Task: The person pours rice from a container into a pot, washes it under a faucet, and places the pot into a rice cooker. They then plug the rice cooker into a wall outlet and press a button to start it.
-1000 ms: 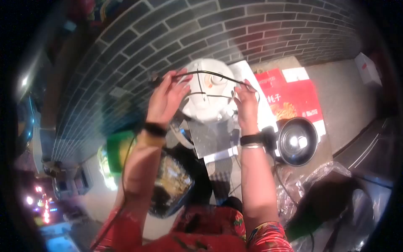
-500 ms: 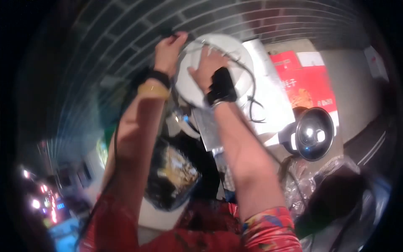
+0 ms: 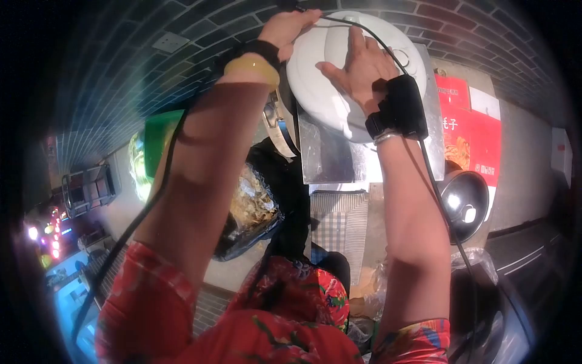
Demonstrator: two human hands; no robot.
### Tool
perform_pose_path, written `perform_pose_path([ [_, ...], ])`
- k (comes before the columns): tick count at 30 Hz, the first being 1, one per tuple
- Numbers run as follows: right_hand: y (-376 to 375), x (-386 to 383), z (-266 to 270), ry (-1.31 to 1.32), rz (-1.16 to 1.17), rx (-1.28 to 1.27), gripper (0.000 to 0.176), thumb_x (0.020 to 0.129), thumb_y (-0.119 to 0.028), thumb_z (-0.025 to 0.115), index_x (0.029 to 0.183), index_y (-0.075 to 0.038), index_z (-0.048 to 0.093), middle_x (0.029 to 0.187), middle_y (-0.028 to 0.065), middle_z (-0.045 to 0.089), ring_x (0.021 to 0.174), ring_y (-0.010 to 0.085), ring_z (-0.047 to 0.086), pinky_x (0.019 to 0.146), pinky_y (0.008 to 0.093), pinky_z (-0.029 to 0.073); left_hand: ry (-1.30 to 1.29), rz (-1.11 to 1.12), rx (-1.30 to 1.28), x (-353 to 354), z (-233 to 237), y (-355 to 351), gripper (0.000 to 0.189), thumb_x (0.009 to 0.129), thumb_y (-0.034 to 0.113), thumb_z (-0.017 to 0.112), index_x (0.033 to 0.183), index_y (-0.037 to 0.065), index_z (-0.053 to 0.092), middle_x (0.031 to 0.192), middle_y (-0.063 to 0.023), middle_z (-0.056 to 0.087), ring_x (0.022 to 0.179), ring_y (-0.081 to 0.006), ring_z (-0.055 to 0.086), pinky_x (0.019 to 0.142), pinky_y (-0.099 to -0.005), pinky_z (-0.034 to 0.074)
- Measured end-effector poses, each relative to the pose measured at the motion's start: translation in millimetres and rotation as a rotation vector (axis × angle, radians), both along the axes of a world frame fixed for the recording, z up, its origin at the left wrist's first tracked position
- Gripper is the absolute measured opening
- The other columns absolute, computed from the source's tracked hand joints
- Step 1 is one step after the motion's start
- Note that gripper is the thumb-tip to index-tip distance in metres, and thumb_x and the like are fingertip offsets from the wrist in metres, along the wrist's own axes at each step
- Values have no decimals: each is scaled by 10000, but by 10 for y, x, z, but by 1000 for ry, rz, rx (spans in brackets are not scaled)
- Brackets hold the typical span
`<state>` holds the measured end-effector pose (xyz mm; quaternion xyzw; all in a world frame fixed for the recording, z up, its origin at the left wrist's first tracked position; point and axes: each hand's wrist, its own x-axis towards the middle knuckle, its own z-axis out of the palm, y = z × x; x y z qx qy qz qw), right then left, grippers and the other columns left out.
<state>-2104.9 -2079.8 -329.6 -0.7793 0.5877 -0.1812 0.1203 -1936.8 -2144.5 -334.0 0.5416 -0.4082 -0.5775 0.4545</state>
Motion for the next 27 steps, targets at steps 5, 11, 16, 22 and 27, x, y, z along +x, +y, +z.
perform_pose_path([
  [5,196,-123,-68,-61,161,-122,801,645,-500,649,1246,-44,380,1100,180,533,1033,316,513,934,422,347,91,255,60,-48,5,685,215,776,177,629,879,-6,585,842,-69,600,743,-175,581,655,-290,461],
  [11,478,-257,28,-145,576,-110,706,621,-399,702,1191,-68,450,1110,178,520,1051,309,489,933,423,326,495,610,61,-325,33,1800,304,797,172,600,1028,-19,553,911,-90,604,809,-188,578,733,-299,452],
  [16,1101,345,205,-145,43,-120,399,681,-191,632,1016,-14,503,924,135,507,903,291,485,809,409,340,-194,668,-62,-408,311,2205,231,825,162,573,986,-2,583,848,-33,614,775,-144,561,671,-264,426],
  [22,1123,280,93,-259,58,-245,482,666,-173,651,1096,-29,488,990,122,493,930,270,462,843,394,322,158,702,-218,45,531,1454,172,851,121,539,977,5,544,904,-81,613,803,-164,591,657,-230,433],
  [27,1220,101,149,-235,247,-173,518,681,-209,643,1130,-10,476,1048,120,487,995,274,436,906,392,297,353,704,-183,601,656,688,115,862,57,492,950,-7,527,906,-103,606,787,-199,601,611,-237,481],
])
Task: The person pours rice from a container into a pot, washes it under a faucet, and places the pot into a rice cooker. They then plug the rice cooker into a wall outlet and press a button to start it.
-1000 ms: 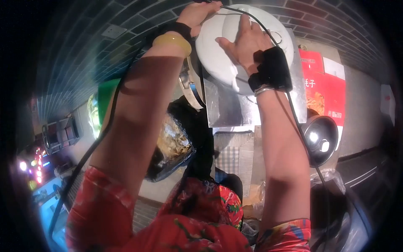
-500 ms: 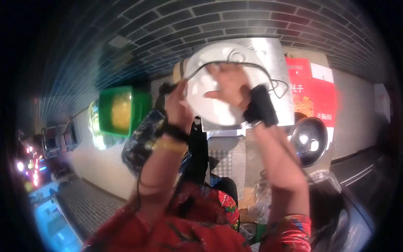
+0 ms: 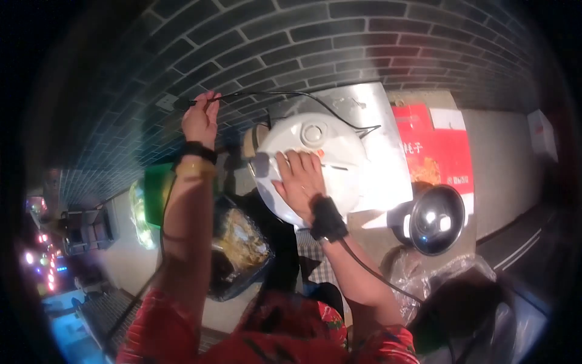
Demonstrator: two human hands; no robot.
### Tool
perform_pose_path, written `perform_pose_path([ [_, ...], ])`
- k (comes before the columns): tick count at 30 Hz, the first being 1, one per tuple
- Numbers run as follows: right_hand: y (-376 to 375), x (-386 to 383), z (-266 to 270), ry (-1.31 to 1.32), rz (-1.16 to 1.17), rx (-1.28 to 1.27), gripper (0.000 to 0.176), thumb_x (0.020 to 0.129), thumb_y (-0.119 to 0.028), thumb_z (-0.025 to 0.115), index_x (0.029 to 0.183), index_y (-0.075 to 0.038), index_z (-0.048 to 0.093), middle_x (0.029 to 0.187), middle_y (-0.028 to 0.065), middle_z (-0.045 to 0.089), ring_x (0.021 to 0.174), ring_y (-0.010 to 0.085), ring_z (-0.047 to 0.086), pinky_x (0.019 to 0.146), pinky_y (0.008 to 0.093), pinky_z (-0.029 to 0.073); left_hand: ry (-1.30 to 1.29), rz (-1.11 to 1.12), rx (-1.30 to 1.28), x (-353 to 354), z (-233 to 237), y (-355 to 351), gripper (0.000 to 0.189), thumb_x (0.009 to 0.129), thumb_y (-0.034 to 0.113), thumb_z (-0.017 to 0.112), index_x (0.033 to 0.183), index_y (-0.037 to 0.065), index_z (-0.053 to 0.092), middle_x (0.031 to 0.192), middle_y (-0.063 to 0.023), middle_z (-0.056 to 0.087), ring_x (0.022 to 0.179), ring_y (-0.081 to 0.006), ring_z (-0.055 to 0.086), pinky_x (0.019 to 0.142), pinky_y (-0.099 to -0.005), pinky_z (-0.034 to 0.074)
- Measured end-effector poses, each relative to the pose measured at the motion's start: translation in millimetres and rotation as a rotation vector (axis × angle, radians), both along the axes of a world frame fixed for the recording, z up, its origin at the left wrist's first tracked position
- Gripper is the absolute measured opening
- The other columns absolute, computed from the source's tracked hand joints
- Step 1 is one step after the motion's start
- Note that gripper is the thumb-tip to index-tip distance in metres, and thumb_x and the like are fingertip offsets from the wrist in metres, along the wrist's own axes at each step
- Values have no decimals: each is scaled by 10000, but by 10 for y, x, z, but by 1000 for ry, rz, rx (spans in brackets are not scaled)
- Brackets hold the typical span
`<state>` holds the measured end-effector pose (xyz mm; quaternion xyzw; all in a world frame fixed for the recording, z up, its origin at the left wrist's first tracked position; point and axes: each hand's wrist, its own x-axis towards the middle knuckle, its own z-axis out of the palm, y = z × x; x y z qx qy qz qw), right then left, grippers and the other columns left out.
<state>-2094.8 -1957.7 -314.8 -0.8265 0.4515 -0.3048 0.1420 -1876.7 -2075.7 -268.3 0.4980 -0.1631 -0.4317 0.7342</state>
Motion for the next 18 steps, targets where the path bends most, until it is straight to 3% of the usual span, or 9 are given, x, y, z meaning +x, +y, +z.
perform_pose_path([
  [1,25,-34,15,8,17,7,522,680,-214,644,1130,-10,477,1043,118,490,996,270,438,911,402,297,-26,7,-14,183,-63,-99,98,853,20,471,919,-30,524,913,-126,603,781,-224,601,689,-272,508],
  [4,81,-126,113,38,64,59,531,667,-229,653,1129,-25,488,1018,104,505,986,264,453,921,431,300,-151,72,22,770,-694,-185,119,858,47,449,888,-41,522,865,-134,577,770,-239,587,713,-297,510],
  [6,77,-169,162,47,91,37,509,655,-237,660,1106,-50,517,995,94,515,970,267,466,919,438,301,-262,112,81,1153,-866,-270,158,863,74,427,856,-53,521,817,-142,551,758,-254,573,738,-322,512],
  [8,55,-208,190,42,91,31,462,651,-238,659,1068,-70,551,980,84,525,947,267,477,914,434,309,-61,210,178,1243,-855,-200,284,880,221,422,901,-47,513,816,-117,514,762,-236,542,702,-337,488],
  [9,43,-210,193,40,80,30,441,653,-240,656,1050,-72,562,977,86,528,939,268,480,908,433,316,-73,213,179,1316,-827,-158,284,880,221,422,901,-47,513,816,-117,514,762,-236,542,702,-337,488],
  [11,19,-180,207,34,65,30,412,654,-238,653,1023,-72,577,971,90,534,927,273,484,877,423,337,234,117,333,1450,-773,-112,388,872,349,452,953,-28,497,849,-89,504,761,-210,520,685,-321,463],
  [12,6,-166,222,24,55,39,412,654,-238,653,1023,-72,577,971,90,534,927,273,484,877,423,337,223,110,343,1515,-819,-118,388,872,349,452,953,-28,497,849,-89,504,761,-210,520,685,-321,463],
  [14,-15,-151,234,23,50,90,417,644,-239,658,1019,-74,578,967,89,535,924,269,486,854,411,343,122,31,169,1644,-949,-185,441,853,423,493,994,5,488,835,-72,503,742,-195,516,682,-289,460],
  [18,-53,-142,167,26,27,101,399,629,-218,650,996,-76,584,961,84,534,905,267,497,811,385,355,128,24,18,1805,-954,-390,349,858,382,519,991,59,497,831,-62,518,725,-151,500,673,-254,433],
])
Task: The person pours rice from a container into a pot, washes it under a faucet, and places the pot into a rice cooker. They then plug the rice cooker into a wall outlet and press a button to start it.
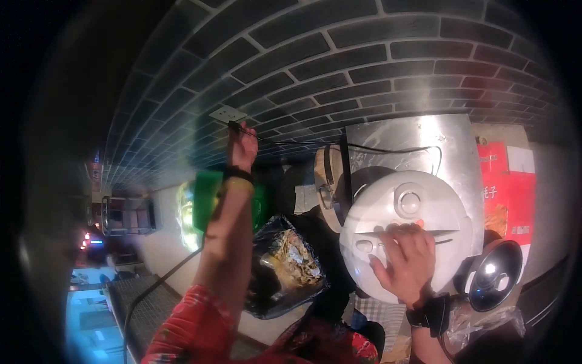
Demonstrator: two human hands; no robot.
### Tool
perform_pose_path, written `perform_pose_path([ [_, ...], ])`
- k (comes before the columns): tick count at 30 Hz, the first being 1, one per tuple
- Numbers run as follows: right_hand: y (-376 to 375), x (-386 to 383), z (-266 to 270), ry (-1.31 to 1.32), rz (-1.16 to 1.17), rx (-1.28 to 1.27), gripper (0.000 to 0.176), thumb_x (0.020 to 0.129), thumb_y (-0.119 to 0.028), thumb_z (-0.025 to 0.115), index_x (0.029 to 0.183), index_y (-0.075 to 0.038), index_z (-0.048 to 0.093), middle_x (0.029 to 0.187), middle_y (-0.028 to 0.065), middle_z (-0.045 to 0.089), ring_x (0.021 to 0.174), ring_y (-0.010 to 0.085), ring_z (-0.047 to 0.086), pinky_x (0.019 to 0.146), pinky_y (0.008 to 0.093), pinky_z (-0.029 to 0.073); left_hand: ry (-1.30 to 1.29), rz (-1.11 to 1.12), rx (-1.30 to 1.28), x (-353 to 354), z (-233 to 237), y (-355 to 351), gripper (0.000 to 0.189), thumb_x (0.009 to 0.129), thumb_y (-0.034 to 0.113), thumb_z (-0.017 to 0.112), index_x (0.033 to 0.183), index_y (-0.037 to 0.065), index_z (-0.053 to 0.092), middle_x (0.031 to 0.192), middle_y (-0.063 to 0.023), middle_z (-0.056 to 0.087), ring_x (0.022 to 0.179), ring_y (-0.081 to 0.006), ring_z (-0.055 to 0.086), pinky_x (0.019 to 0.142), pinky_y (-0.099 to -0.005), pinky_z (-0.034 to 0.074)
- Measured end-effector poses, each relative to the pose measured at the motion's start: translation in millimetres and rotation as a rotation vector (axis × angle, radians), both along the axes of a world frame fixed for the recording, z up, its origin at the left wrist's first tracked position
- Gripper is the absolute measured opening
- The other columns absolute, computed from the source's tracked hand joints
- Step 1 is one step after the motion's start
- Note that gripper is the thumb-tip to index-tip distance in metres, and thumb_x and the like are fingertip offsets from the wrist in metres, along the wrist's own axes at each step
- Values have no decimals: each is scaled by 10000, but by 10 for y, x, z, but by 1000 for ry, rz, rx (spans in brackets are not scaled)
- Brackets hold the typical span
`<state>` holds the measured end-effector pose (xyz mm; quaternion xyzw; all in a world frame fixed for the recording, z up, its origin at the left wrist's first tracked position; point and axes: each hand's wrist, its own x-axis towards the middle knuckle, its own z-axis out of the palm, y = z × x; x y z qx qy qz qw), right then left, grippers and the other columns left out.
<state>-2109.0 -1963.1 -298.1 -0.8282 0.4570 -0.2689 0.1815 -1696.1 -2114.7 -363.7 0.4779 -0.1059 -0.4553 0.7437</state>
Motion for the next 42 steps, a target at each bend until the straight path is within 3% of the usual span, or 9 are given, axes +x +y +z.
perform_pose_path([
  [9,-82,-45,-32,-7,34,-15,378,628,-176,627,978,-45,576,950,97,527,925,282,499,788,390,365,-244,-58,71,119,137,71,229,877,285,517,997,91,498,825,-50,551,582,-91,455,494,-163,349],
  [19,-94,-50,-45,-27,44,-5,380,639,-167,621,994,-40,571,953,102,525,922,291,500,790,399,368,99,-268,-345,123,359,364,327,854,171,490,1179,149,459,1056,-48,515,756,-134,509,626,-258,444],
  [21,-93,-56,-35,-23,48,4,379,641,-167,620,994,-39,570,951,103,525,920,291,501,792,399,368,-1236,-164,173,235,250,369,282,857,183,495,1133,126,489,1075,-73,524,868,-212,545,784,-353,460],
  [25,-97,-51,-32,-31,47,4,373,647,-166,615,994,-37,568,947,102,524,916,292,501,795,396,365,-811,-208,94,651,-72,284,279,845,239,523,1086,99,517,1073,-114,539,964,-270,536,880,-398,429],
  [28,-89,-56,-43,-24,47,34,358,653,-173,611,979,-31,571,939,102,527,914,289,501,790,397,365,-520,-225,-108,723,-155,227,279,836,283,539,1042,95,533,1003,-129,571,886,-307,560,774,-392,473],
  [30,-91,-45,-51,-23,42,29,352,655,-180,610,971,-29,573,935,104,527,912,289,501,782,399,366,-1963,-119,247,697,-85,231,261,827,257,543,1026,88,533,891,-124,595,767,-340,566,649,-394,484],
  [33,-86,-40,-60,-1,42,23,343,661,-196,608,956,-24,576,929,106,529,911,290,500,767,401,367,-2482,-69,624,710,-21,77,218,811,241,551,954,77,556,778,-96,597,654,-351,553,586,-418,457],
  [36,-110,-33,-49,14,50,22,337,669,-206,602,948,-20,575,926,107,529,911,289,500,759,401,366,-1941,14,598,842,-177,-165,226,778,260,575,872,55,571,718,-135,579,644,-355,542,598,-434,437],
  [42,-103,-49,-68,14,67,46,343,681,-202,589,968,-16,561,926,110,521,901,293,492,760,411,356,-1668,302,473,495,-130,-186,382,714,347,610,703,-31,561,697,-191,586,674,-361,567,612,-416,441],
])
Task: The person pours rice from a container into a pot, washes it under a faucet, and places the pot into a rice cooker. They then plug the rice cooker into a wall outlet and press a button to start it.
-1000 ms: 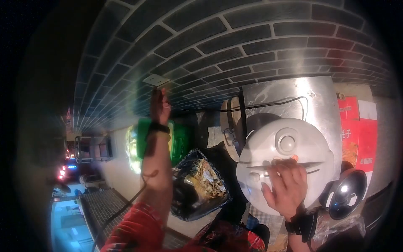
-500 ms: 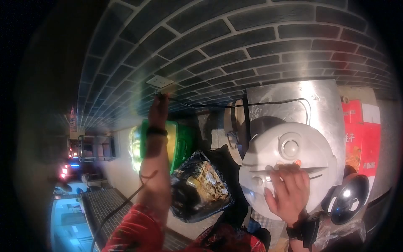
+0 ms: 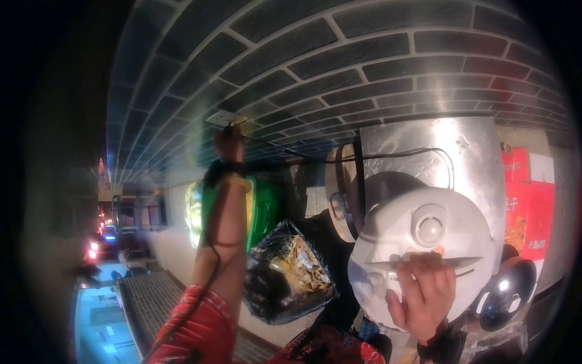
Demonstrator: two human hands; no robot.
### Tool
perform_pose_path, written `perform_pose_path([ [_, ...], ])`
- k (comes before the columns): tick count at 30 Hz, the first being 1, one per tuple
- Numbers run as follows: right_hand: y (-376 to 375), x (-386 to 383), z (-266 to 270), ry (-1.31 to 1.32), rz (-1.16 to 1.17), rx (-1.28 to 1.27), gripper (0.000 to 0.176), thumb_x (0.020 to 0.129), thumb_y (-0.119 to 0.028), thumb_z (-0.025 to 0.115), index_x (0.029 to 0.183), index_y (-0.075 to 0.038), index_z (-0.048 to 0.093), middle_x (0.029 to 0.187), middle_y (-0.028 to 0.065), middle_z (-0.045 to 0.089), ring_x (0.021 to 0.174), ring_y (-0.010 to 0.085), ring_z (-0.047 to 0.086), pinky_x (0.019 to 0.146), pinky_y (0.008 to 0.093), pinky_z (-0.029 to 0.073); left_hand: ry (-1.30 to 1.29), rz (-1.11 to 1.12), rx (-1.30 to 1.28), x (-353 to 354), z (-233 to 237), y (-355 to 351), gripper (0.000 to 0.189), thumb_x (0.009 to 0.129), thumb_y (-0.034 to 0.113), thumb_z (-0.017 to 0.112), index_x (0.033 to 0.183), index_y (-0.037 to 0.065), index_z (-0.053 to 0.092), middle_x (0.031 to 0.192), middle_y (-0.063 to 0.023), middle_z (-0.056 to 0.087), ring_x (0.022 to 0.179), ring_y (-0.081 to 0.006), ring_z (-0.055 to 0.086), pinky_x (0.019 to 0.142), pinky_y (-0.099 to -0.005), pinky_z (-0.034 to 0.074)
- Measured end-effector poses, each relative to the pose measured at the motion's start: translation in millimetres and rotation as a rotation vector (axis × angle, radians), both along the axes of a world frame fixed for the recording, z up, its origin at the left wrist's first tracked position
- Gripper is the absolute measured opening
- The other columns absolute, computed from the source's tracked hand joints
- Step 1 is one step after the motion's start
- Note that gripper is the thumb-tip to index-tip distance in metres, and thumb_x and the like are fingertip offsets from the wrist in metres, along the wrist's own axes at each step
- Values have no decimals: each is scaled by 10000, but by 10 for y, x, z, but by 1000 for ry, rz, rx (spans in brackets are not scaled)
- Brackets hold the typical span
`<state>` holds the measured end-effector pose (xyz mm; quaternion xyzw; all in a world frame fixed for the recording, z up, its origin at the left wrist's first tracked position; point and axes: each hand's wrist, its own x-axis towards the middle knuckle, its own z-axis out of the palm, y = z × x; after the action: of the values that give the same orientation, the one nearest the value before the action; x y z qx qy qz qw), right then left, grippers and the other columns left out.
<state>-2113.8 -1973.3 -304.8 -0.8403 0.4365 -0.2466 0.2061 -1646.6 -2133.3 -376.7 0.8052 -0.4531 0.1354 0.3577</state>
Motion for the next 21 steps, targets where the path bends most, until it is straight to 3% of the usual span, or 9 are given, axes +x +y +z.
perform_pose_path([
  [4,-8,-11,-20,10,17,6,368,679,-208,594,990,-17,550,932,113,516,891,300,488,765,429,352,-178,89,30,132,-181,-50,382,690,335,636,714,-36,547,718,-207,575,693,-376,559,641,-430,432],
  [9,3,-28,-19,37,17,38,380,675,-213,603,998,-19,550,940,111,517,895,291,489,784,443,346,62,45,-63,-44,-95,22,291,727,241,610,843,-5,505,770,-187,561,732,-350,552,659,-430,421],
  [13,12,-25,-18,51,19,46,378,678,-211,602,1001,-20,550,938,111,518,894,285,490,798,449,340,44,-73,-108,37,-84,51,285,737,237,600,853,-3,497,773,-193,559,721,-370,548,651,-439,421],
  [16,9,-32,-16,51,25,31,385,672,-209,605,1003,-20,551,934,111,516,890,284,492,795,447,340,-19,-22,-38,2,-49,47,265,742,225,596,857,6,500,779,-193,557,729,-371,548,651,-442,421],
  [21,9,-30,-38,23,18,37,380,660,-205,613,987,-19,561,934,109,515,889,280,495,789,444,340,-225,-121,-53,136,-94,-29,287,755,269,605,863,22,508,807,-191,566,756,-370,550,662,-442,421],
])
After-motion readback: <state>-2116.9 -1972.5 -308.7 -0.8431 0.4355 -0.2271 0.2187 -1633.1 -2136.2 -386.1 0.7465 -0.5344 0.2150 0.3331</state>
